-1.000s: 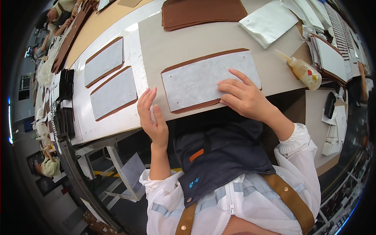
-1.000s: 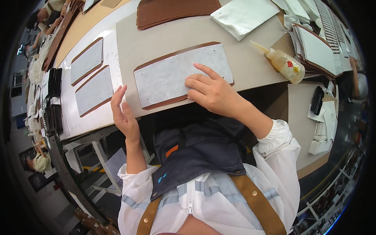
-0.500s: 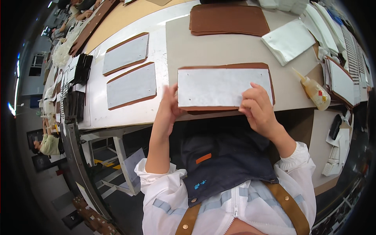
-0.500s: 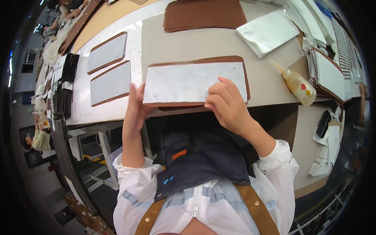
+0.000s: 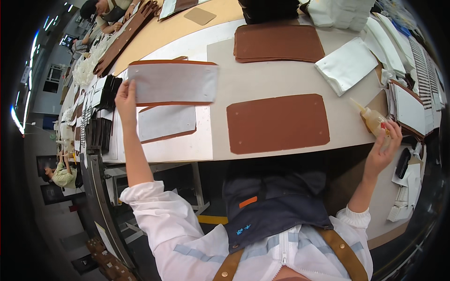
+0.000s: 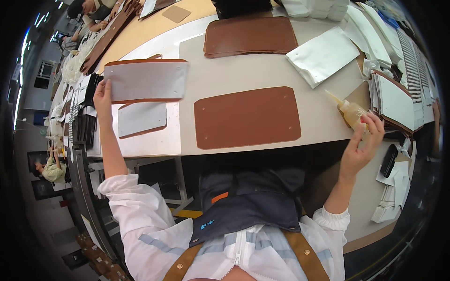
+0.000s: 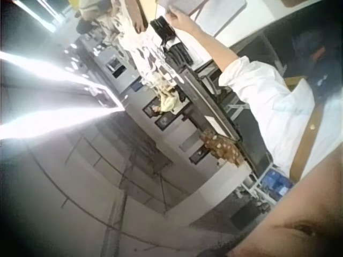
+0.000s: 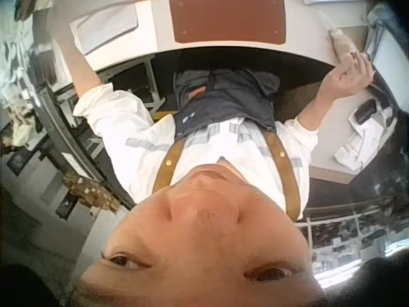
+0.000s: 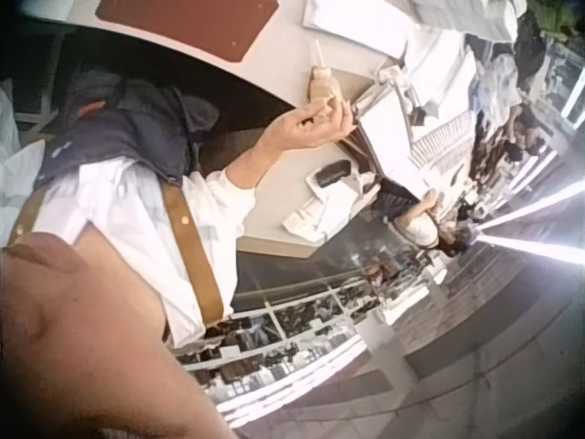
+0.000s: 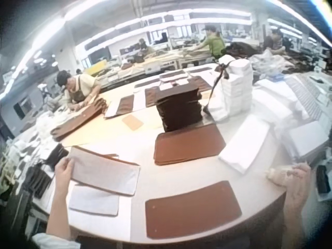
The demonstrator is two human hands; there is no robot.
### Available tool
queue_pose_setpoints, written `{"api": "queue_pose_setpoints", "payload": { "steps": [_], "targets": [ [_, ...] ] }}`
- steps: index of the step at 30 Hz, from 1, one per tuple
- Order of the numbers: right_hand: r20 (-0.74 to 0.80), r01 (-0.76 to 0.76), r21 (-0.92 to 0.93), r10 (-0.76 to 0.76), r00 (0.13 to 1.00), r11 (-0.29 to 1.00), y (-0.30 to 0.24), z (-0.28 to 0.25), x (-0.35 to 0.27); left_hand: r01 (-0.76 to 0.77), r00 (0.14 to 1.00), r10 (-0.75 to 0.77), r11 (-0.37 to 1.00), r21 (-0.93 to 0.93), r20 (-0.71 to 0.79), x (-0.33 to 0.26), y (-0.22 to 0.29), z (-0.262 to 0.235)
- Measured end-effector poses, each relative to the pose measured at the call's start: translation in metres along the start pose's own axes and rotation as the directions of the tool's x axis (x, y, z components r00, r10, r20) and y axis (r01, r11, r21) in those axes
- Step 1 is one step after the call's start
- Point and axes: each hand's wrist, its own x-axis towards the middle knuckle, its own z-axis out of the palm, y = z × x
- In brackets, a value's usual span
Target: The person applies glue from a squeeze bottle onto brown leather pieces and then places white fabric inserts on top, pressing them down to adhere. The process is repeated for multiple units on a workbench.
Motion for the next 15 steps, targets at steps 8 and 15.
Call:
{"api": "queue_pose_setpoints", "payload": {
  "steps": [8,15],
  "targets": [
    [0.027,-0.244,-0.167,0.252,0.967,0.955,0.047,-0.035,-0.006,0.098,0.98,-0.048,0.96,0.264,-0.191,0.086,-0.108,-0.056],
    [0.384,-0.626,-0.019,0.584,0.715,0.779,0.076,-0.045,-0.022,-0.002,0.981,0.043,0.977,0.214,-0.187,0.064,-0.091,0.02]
  ]
}}
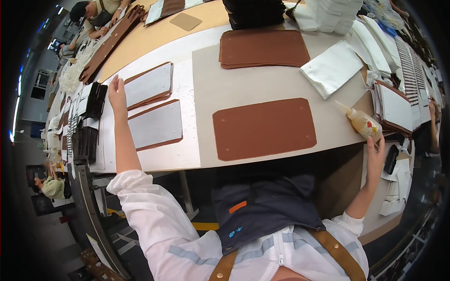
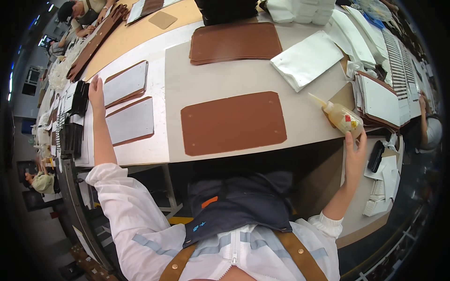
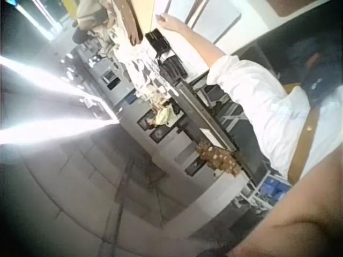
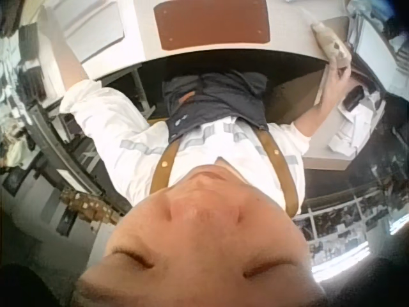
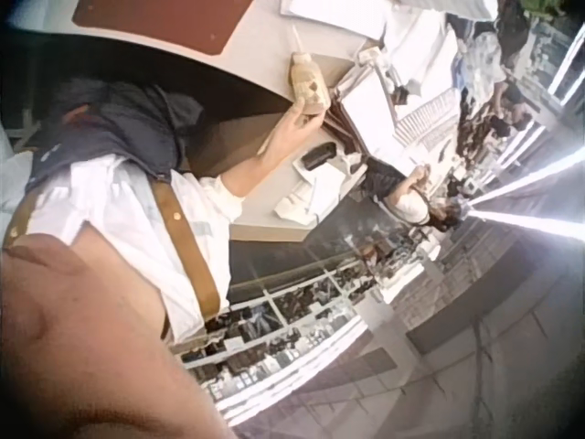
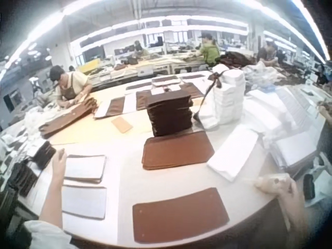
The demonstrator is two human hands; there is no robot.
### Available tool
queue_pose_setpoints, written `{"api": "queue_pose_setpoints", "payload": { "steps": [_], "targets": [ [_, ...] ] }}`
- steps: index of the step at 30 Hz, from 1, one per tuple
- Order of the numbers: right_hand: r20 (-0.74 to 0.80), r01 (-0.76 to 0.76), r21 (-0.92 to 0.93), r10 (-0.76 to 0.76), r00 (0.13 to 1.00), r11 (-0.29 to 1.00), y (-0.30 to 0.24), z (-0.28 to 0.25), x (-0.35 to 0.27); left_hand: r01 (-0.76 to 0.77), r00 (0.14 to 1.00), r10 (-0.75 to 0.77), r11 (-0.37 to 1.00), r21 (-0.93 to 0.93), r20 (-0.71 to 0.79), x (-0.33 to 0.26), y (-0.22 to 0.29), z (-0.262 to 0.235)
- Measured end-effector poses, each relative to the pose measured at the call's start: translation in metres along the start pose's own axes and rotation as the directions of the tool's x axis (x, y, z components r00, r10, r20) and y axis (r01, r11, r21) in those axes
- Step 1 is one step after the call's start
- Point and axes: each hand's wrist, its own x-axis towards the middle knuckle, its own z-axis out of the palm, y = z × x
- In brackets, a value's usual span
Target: The person applies glue from a squeeze bottle onto brown leather pieces and then places white fabric inserts on top, pressing them down to adhere. The process is repeated for multiple units on a workbench.
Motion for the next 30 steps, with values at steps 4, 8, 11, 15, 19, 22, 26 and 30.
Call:
{"api": "queue_pose_setpoints", "payload": {
  "steps": [4,8,11,15,19,22,26,30],
  "targets": [
    [0.089,-0.019,0.039,0.016,0.996,0.999,0.026,-0.007,0.016,0.019,0.966,0.055,0.958,-0.285,0.252,-0.074,0.127,0.032],
    [-0.014,-0.027,0.401,0.036,0.999,0.915,0.005,0.009,0.007,-0.025,0.943,0.131,0.944,-0.328,0.307,-0.13,0.194,0.057],
    [-0.149,0.149,0.64,-0.069,0.986,0.754,0.006,0.012,0.006,-0.227,0.934,0.291,0.931,-0.285,0.207,-0.15,0.205,0.071],
    [-0.102,0.123,0.903,-0.073,0.992,0.412,-0.043,0.022,-0.003,-0.261,0.957,0.285,0.927,-0.27,0.052,-0.157,0.191,0.087],
    [-0.138,0.19,0.796,-0.133,0.981,0.574,-0.071,0.05,-0.008,-0.222,0.975,0.212,0.942,-0.253,-0.064,-0.157,0.168,0.09],
    [-0.222,0.293,0.695,-0.191,0.956,0.657,-0.074,0.068,-0.009,-0.202,0.978,0.184,0.948,-0.247,-0.094,-0.156,0.161,0.089],
    [-0.239,0.338,0.605,-0.241,0.941,0.721,-0.09,0.082,-0.02,-0.237,0.969,0.201,0.925,-0.298,-0.145,-0.158,0.16,0.089],
    [-0.249,0.354,0.593,-0.253,0.935,0.723,-0.091,0.087,-0.023,-0.282,0.957,0.247,0.914,-0.292,-0.15,-0.159,0.167,0.086]
  ]
}}
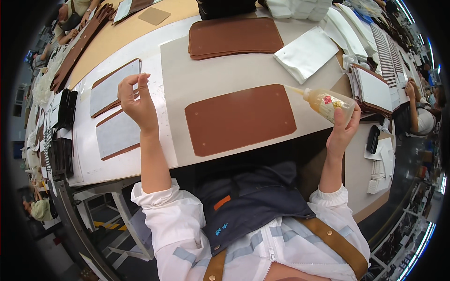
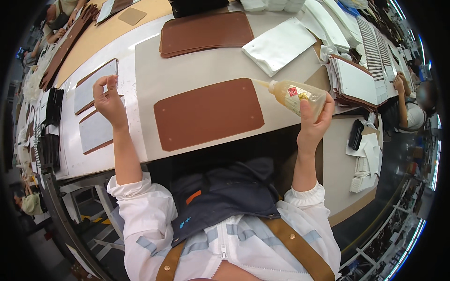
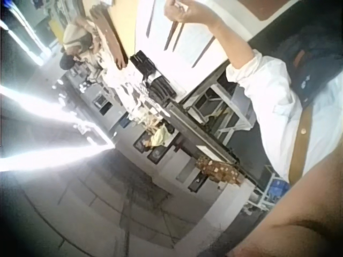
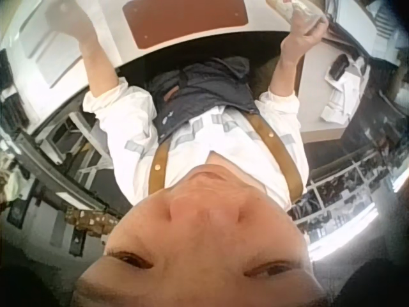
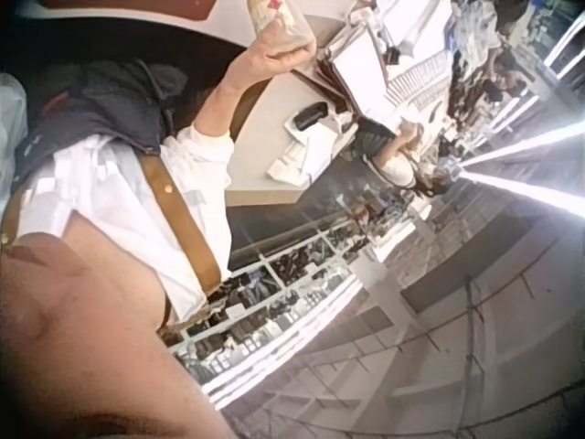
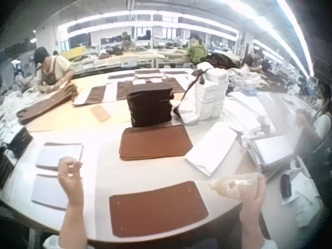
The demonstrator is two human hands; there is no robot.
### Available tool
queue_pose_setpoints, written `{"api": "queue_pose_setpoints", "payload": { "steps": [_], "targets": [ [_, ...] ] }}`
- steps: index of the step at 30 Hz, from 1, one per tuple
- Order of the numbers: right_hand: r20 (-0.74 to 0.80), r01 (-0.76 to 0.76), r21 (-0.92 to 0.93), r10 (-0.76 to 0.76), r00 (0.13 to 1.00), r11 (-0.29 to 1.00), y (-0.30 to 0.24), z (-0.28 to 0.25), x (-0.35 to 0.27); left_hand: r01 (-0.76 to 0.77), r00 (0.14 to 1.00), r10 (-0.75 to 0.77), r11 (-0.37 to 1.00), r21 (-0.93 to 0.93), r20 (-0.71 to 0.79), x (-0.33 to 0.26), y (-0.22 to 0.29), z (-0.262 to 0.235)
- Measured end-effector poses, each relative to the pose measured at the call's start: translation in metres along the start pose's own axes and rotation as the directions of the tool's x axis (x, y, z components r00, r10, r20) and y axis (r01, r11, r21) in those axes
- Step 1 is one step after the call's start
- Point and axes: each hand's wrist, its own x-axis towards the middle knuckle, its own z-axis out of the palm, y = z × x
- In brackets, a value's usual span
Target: The person applies glue from a squeeze bottle onto brown leather pieces and then places white fabric inserts on top, pressing them down to adhere. The process is repeated for multiple units on a workbench.
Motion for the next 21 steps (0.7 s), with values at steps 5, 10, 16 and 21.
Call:
{"api": "queue_pose_setpoints", "payload": {
  "steps": [5,10,16,21],
  "targets": [
    [0.007,0.03,-0.09,-0.03,1.0,0.995,0.004,-0.002,-0.002,0.045,0.999,-0.044,0.999,0.011,-0.027,0.001,0.01,0.002],
    [0.023,0.046,-0.125,-0.044,0.999,0.991,0.004,0.0,-0.004,0.02,0.999,-0.017,0.998,0.067,-0.045,0.002,0.005,-0.001],
    [0.024,0.057,-0.142,-0.054,0.998,0.988,0.005,0.001,-0.006,-0.025,0.999,0.027,0.995,0.092,-0.024,0.002,0.004,-0.002],
    [0.026,0.064,-0.159,-0.061,0.998,0.985,0.005,0.002,-0.007,-0.079,0.997,0.077,0.986,0.147,0.017,0.002,0.0,-0.004]
  ]
}}
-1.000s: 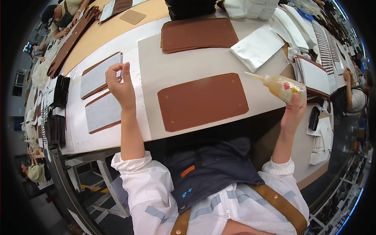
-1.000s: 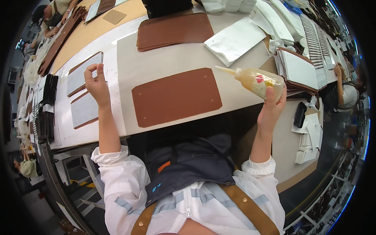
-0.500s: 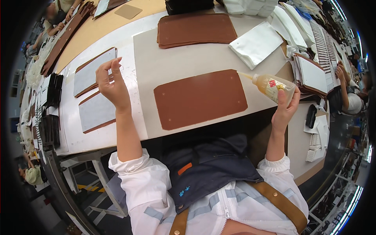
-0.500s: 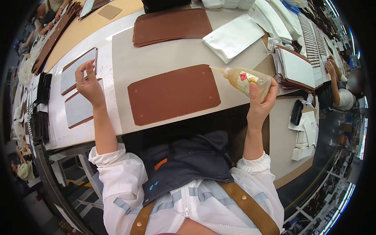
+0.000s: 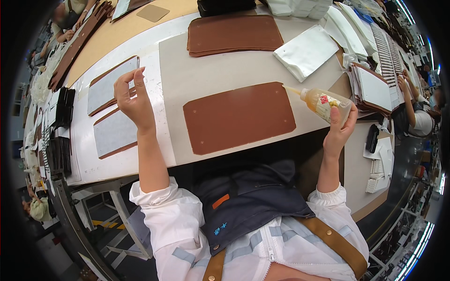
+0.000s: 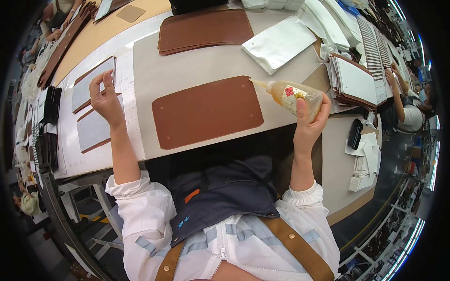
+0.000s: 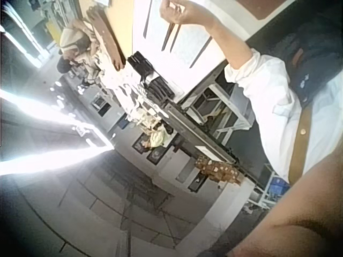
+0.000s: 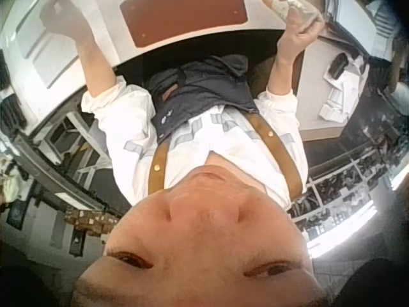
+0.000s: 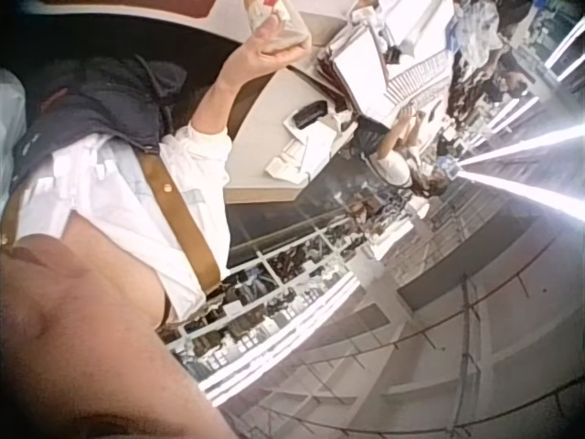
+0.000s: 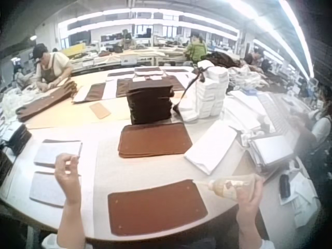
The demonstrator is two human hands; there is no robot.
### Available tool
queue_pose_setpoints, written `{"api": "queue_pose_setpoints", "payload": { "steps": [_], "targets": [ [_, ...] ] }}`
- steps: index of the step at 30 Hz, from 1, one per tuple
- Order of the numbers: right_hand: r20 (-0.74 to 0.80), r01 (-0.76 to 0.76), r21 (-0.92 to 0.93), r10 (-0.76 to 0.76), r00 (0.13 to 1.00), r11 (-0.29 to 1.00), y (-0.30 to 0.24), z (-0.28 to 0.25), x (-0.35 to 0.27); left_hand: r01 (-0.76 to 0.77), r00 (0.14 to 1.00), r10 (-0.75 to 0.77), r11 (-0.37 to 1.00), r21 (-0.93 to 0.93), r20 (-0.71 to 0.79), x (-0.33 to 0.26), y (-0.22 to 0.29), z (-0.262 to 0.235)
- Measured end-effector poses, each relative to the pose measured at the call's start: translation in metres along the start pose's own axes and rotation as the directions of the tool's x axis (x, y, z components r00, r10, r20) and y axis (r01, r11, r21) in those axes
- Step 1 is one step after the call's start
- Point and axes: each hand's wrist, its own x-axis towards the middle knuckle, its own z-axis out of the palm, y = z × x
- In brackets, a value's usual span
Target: The person applies glue from a squeeze bottle onto brown leather pieces and then places white fabric inserts on top, pressing them down to adhere. The process is repeated for multiple units on a workbench.
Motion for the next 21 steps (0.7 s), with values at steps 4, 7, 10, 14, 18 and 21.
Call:
{"api": "queue_pose_setpoints", "payload": {
  "steps": [4,7,10,14,18,21],
  "targets": [
    [-0.002,-0.001,-0.024,0.0,1.0,1.0,0.001,0.0,-0.001,0.026,1.0,-0.027,0.999,-0.03,-0.012,0.0,0.001,0.001],
    [0.004,0.009,-0.04,-0.009,1.0,0.999,0.0,0.003,-0.004,0.052,0.997,-0.056,0.995,-0.087,-0.044,0.0,0.002,0.004],
    [0.023,0.037,-0.072,-0.035,0.999,0.997,-0.003,0.01,-0.008,0.056,0.997,-0.06,0.994,-0.092,-0.046,0.0,0.003,0.003],
    [0.076,0.037,-0.054,-0.033,0.997,0.998,-0.013,0.023,-0.016,0.062,0.997,-0.065,0.994,-0.087,-0.043,0.0,0.004,0.003],
    [0.15,0.074,-0.006,-0.073,0.986,0.997,-0.025,0.039,-0.02,0.045,0.998,-0.048,0.996,-0.075,-0.045,0.0,0.005,0.003],
    [0.207,0.1,0.03,-0.104,0.973,0.995,-0.028,0.049,-0.024,0.048,0.997,-0.053,0.995,-0.088,-0.055,0.001,0.005,0.001]
  ]
}}
